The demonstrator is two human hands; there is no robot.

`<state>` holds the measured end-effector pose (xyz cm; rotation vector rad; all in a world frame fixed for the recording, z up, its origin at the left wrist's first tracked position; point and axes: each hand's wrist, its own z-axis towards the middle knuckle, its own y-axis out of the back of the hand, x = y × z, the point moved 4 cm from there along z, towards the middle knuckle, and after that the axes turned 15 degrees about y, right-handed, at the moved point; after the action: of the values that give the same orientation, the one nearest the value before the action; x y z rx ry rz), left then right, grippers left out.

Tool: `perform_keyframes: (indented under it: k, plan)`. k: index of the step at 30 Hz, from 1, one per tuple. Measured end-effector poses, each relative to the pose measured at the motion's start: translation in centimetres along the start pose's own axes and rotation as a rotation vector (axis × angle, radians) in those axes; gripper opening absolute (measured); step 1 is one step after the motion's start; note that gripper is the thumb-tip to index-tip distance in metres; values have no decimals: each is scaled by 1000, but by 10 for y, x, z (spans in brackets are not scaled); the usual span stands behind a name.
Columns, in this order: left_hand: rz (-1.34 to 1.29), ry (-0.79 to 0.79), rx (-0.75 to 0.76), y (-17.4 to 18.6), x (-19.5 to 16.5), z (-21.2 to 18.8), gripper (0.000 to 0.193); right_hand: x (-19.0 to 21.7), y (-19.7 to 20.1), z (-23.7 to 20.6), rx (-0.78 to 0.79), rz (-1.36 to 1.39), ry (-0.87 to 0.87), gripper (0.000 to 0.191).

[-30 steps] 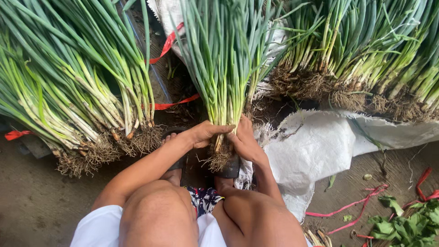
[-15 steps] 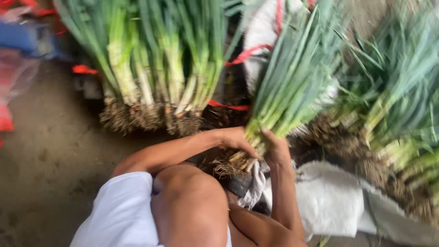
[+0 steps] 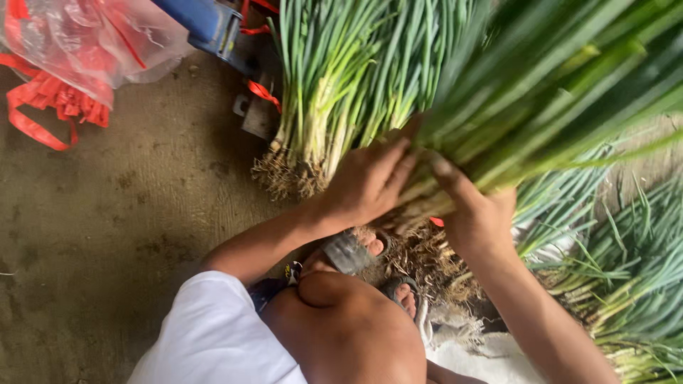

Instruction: The person sits on the floor among bundles of green onions and trims them by hand, pulling off roots and damaged outer leaves and discarding the trimmings. They align and arrange the cleaned bundles into neat rows on the sacks beside them.

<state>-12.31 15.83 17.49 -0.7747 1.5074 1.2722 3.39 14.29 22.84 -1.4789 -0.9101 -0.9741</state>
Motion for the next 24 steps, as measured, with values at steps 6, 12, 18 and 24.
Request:
perform_keyframes:
  k: [6,12,18,24]
  plan:
    - [170,168,-327,94,49,-19,34,-80,-78,44,190,-134,-104,33]
    - [354,778,-223,92,140,-12,52,-185,-75,69,102,-417,-512,77]
    - [537,714,-289,89,155,-37,73,-181,-66,51,127,-502,-155,81]
    - [438,430,-204,86,157,-28,91,-164,-61,36,272,-874,-8,73]
